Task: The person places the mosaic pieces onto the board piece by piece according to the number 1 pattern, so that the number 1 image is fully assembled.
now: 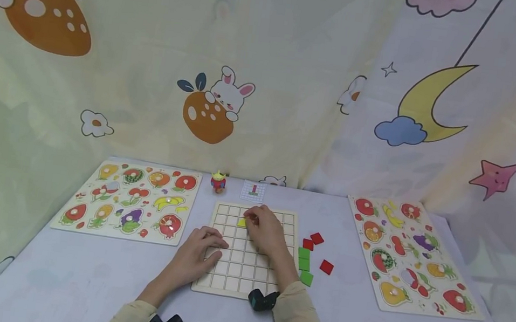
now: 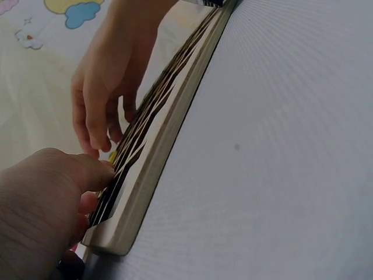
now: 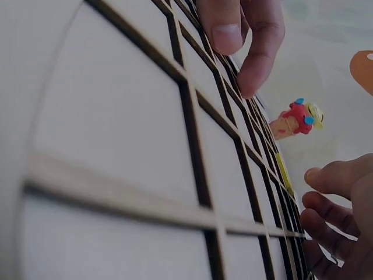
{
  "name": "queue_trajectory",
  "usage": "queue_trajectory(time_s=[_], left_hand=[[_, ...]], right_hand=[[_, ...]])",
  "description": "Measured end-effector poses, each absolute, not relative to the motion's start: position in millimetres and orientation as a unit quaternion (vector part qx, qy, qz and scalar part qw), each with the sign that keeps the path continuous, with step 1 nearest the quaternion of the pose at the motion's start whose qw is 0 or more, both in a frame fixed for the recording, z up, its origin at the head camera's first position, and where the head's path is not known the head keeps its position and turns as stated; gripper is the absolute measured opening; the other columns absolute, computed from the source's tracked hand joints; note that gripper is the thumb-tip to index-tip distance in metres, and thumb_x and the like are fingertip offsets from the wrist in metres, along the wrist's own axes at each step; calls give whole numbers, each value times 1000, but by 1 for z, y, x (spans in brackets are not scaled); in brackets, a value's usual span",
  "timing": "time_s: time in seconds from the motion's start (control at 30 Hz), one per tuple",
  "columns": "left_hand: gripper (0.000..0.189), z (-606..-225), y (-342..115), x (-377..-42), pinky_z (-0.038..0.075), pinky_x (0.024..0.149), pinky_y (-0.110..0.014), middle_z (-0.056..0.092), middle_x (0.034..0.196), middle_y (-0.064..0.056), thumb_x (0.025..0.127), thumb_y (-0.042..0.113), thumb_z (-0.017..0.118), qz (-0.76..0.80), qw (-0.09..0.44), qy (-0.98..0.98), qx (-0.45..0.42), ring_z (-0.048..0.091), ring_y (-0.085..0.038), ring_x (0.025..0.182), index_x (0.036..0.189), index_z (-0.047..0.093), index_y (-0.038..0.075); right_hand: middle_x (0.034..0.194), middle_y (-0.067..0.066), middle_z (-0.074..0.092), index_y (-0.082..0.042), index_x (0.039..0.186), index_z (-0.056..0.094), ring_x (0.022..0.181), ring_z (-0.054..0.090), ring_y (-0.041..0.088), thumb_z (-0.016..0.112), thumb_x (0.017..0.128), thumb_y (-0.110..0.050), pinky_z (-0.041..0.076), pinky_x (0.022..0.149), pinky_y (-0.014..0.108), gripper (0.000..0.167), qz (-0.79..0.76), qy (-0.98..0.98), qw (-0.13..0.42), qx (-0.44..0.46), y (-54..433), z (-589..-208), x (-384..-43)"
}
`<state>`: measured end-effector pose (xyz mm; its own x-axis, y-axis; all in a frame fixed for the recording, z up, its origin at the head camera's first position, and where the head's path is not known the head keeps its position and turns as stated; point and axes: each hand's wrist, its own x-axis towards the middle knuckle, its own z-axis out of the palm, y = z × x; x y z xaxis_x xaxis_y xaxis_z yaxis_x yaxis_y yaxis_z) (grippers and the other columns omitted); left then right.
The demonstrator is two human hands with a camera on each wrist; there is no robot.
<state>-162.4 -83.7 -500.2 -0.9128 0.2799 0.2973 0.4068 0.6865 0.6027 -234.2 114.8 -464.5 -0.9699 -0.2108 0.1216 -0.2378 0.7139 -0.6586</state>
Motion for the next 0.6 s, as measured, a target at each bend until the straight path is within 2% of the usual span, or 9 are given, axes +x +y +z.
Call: queue_trajectory(time_s=[0.17,0.43,0.6], left_hand=[[17,-501,-84,-162,45,82,-31,54,112,9,86,21,67,-349,92,-913,-188,45,-8,100,101,68,28],[17,-500,-83,-161,45,83,-31,54,112,9,86,20,67,-350,94,-913,-187,45,-9,102,101,68,27],[17,-499,-84,-161,46,83,-31,54,112,8,86,20,67,-347,94,-914,-187,45,-9,102,102,68,27]], right_hand=[[99,0,62,-14,105,67,95,59,17,59,92,-19,49,87,38,16,395,-911,25,118,126,-461,-229],[96,3,63,-9,104,67,90,59,17,60,90,-14,49,81,36,16,398,-905,65,134,152,-455,-219],[97,1,62,-9,106,66,91,58,16,59,91,-15,48,80,35,17,389,-908,68,135,173,-452,-211]])
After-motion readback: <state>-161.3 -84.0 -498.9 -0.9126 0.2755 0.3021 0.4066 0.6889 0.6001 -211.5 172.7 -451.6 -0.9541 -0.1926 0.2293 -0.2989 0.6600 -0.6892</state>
